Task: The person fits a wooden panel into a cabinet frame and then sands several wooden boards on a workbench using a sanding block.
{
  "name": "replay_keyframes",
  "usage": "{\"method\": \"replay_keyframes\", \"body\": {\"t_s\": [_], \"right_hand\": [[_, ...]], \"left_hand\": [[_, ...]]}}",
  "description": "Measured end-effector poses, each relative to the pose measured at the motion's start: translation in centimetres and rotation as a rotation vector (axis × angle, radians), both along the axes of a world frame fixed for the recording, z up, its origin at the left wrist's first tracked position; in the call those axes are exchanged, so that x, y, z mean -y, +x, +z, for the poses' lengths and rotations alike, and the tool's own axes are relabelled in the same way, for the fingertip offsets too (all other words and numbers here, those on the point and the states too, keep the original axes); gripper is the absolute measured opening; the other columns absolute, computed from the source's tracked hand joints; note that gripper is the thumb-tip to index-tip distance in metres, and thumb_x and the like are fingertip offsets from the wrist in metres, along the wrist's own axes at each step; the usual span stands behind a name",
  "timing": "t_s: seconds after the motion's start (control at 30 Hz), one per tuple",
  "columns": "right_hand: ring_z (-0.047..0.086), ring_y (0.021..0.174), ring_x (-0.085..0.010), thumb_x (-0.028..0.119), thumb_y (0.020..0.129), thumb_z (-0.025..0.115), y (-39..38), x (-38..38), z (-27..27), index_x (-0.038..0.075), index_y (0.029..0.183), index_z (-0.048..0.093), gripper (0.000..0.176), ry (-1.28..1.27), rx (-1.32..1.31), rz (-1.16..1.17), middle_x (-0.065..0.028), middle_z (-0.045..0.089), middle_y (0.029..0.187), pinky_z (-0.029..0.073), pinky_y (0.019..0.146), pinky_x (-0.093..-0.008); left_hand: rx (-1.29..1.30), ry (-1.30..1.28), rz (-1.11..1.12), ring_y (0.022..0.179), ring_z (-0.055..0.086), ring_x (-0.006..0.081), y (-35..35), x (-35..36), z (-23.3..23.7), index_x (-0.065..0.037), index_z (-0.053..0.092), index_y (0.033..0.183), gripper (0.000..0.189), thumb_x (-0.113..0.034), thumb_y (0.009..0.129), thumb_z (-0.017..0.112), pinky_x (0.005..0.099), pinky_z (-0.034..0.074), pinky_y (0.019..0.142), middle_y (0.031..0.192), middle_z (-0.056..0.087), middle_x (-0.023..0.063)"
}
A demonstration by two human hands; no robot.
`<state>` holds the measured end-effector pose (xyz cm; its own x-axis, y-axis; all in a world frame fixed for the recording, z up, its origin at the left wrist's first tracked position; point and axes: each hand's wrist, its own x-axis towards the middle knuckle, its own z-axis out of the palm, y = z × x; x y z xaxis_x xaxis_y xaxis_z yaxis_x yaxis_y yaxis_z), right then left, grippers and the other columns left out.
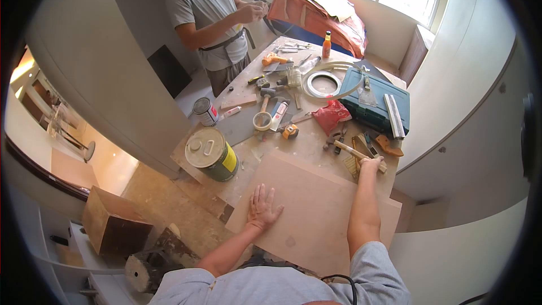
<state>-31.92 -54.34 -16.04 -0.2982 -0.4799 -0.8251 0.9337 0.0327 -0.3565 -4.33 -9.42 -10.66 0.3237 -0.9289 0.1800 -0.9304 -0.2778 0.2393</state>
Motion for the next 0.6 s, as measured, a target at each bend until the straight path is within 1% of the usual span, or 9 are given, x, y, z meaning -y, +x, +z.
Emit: {"method": "replay_keyframes", "body": {"t_s": [0.1,0.17,0.23,0.3,0.33,0.4,0.47,0.53,0.6], "right_hand": [[0.053,0.128,-0.0268,0.067,0.081,0.071,0.9,-0.6,2.5,0.017,0.145,0.04,0.087,0.11,-0.016,0.034,-0.0094,0.051,0.144,0.043,0.108,-0.0455],[0.046,0.136,-0.0323,0.065,0.083,0.069,1.1,-2.5,6.6,0.017,0.146,0.039,0.085,0.103,-0.096,0.343,-0.0099,0.045,0.151,0.038,0.113,-0.049],[0.043,0.138,-0.0348,0.06,0.089,0.066,0.4,-4.2,8.3,0.012,0.149,0.036,0.083,0.043,-0.152,0.408,-0.013,0.046,0.149,0.034,0.116,-0.0534],[0.044,0.138,-0.0349,0.05,0.097,0.061,-0.9,-9.2,9.2,0.005,0.151,0.035,0.075,-0.143,-0.574,0.601,-0.0176,0.045,0.15,0.031,0.117,-0.0534],[0.037,0.142,-0.0399,0.045,0.101,0.054,-3.0,-10.2,6.3,0.0,0.152,0.034,0.071,-0.488,-0.832,0.842,-0.024,0.038,0.153,0.029,0.117,-0.0532],[0.028,0.146,-0.042,0.046,0.1,0.052,-4.2,-17.6,4.8,0.0,0.151,0.036,0.071,-0.502,-1.813,1.024,-0.0258,0.031,0.156,0.029,0.117,-0.0543],[0.018,0.15,-0.0442,0.047,0.1,0.051,-2.5,-27.4,7.3,0.005,0.155,0.032,0.072,-0.159,-2.144,1.289,-0.0257,0.021,0.161,0.018,0.121,-0.0558],[0.006,0.153,-0.042,0.049,0.1,0.047,0.1,-34.4,9.9,0.009,0.158,0.028,0.073,0.041,-2.301,1.676,-0.0221,0.011,0.166,0.007,0.123,-0.0547],[0.003,0.153,-0.0412,0.05,0.101,0.045,0.7,-36.4,9.0,0.01,0.158,0.027,0.073,-0.023,-2.266,1.647,-0.0213,0.008,0.166,0.003,0.123,-0.054]], "left_hand": [[-0.013,0.002,0.0,0.147,0.023,0.0421,-0.1,-0.2,0.1,-0.01,0.042,0.15,0.082,-0.063,0.089,0.055,0.0544,0.022,0.118,0.157,0.028,0.0267],[0.003,-0.006,0.001,0.147,0.024,0.0412,-0.2,-0.3,0.5,-0.011,0.042,0.15,0.08,-0.061,0.09,0.056,0.0531,0.021,0.118,0.156,0.03,0.0262],[-0.021,-0.008,-0.002,0.147,0.023,0.042,-0.2,-0.2,0.8,-0.011,0.042,0.15,0.08,-0.061,0.089,0.057,0.0541,0.021,0.118,0.156,0.03,0.0267],[-0.045,-0.01,-0.013,0.147,0.022,0.0427,-0.1,-0.5,0.6,-0.01,0.042,0.15,0.081,-0.061,0.088,0.057,0.0551,0.021,0.118,0.156,0.029,0.0272],[-0.054,-0.034,-0.016,0.147,0.023,0.0433,0.0,-0.3,0.3,-0.01,0.043,0.15,0.081,-0.06,0.088,0.058,0.0555,0.021,0.118,0.156,0.029,0.0276],[-0.076,-0.064,-0.023,0.146,0.023,0.0439,0.1,-0.6,-0.2,-0.009,0.043,0.149,0.08,-0.059,0.088,0.059,0.0559,0.02,0.118,0.155,0.029,0.0281],[-0.027,-0.091,-0.016,0.146,0.023,0.0449,-0.1,-0.3,-0.3,-0.007,0.043,0.149,0.08,-0.058,0.089,0.059,0.0564,0.019,0.118,0.155,0.029,0.0291],[-0.052,-0.098,-0.019,0.145,0.024,0.0451,0.0,-0.4,-0.4,-0.006,0.043,0.148,0.081,-0.058,0.089,0.058,0.0566,0.019,0.118,0.155,0.03,0.0293],[-0.079,-0.104,-0.023,0.145,0.024,0.0453,0.0,-0.3,-0.4,-0.005,0.043,0.148,0.081,-0.059,0.089,0.058,0.0567,0.019,0.118,0.155,0.03,0.0296]]}}
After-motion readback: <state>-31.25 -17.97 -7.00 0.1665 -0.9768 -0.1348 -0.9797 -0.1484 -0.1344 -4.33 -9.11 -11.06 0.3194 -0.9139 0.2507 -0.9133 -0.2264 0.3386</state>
